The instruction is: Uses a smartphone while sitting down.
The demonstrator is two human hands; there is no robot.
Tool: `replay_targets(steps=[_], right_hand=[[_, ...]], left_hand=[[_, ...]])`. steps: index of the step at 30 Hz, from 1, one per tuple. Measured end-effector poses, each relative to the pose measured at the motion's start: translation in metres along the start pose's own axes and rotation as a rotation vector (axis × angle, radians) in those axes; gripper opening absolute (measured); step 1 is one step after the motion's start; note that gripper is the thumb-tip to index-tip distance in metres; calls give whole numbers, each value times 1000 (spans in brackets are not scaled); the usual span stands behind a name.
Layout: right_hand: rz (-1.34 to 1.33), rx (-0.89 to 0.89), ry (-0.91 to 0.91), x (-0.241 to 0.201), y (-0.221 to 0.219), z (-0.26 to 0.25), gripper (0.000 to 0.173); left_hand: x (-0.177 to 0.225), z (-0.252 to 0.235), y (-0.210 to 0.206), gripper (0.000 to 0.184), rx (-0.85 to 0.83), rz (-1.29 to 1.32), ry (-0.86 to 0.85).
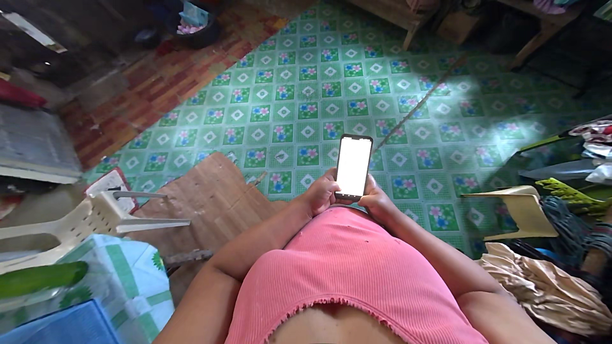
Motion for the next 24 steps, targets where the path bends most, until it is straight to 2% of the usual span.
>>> replay_targets(steps=[13, 22, 24], right_hand=[[-8, -17, 9, 1, 1, -2, 84], [-4, -13, 12, 1, 2, -2, 83], [-10, -15, 10, 0, 1, -2, 83]], left_hand=[[0, 0, 1, 37, 38, -10, 16], [1, -1, 0, 51, -3, 9, 4], [1, -2, 1, 49, -6, 8, -2]])
Point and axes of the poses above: each hand's wrist, its own z-axis away from the middle knuckle, its own y-axis out of the back of the hand, x = y × z, the point moved 10 cm from there along -z, towards the middle knuckle, and after that the axes turned 5 degrees about -y, right-handed, at the moved point
